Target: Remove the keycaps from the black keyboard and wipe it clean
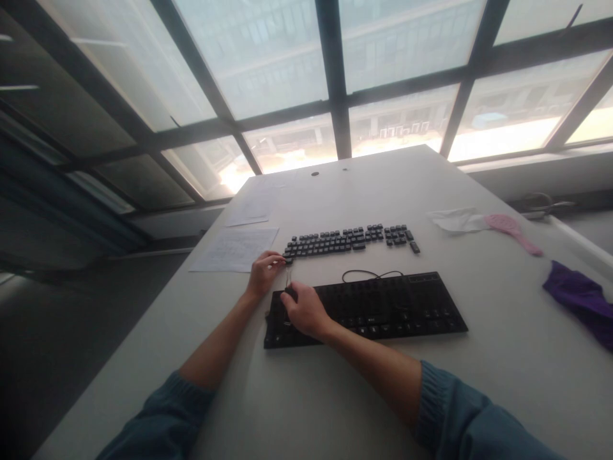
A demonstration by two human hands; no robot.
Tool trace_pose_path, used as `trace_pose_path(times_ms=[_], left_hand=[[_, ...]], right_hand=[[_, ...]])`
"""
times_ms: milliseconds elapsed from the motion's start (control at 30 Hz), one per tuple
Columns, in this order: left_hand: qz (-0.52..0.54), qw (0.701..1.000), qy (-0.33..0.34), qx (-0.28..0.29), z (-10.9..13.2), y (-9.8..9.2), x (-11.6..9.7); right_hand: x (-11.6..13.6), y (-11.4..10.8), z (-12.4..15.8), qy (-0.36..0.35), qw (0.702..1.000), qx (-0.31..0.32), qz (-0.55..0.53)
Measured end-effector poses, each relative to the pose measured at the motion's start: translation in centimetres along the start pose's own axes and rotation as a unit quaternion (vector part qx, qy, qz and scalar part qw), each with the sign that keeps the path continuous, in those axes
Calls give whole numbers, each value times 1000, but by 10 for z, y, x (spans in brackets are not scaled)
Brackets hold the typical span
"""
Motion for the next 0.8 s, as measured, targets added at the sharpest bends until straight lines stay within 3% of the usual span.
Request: trace_pose_path(times_ms=[133,233,367,567,800], left_hand=[[13,1000,-8,-24,1,-4,2],[8,997,-30,-77,2,-16,2],[3,990,-57,-129,10,-33,-11],[34,996,-57,-64,48,-41,-56],[59,994,-90,-8,101,-37,-73]], right_hand=[[-1,0,0,-1,1000,0,-2],[-3,0,0,-1,1000,-4,-7],[-5,-1,-1,9,999,-17,-49],[-4,-12,-4,38,981,-62,-178],[15,-8,11,-44,999,-1,-31]])
Point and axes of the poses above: each hand's wrist, its own z-axis away from the middle knuckle, its own y-axis out of the palm, x = y × z, the point moved 7 cm from there along -z, towards the middle knuckle, and after that the axes turned 5 degrees about -z, right-handed, at the moved point
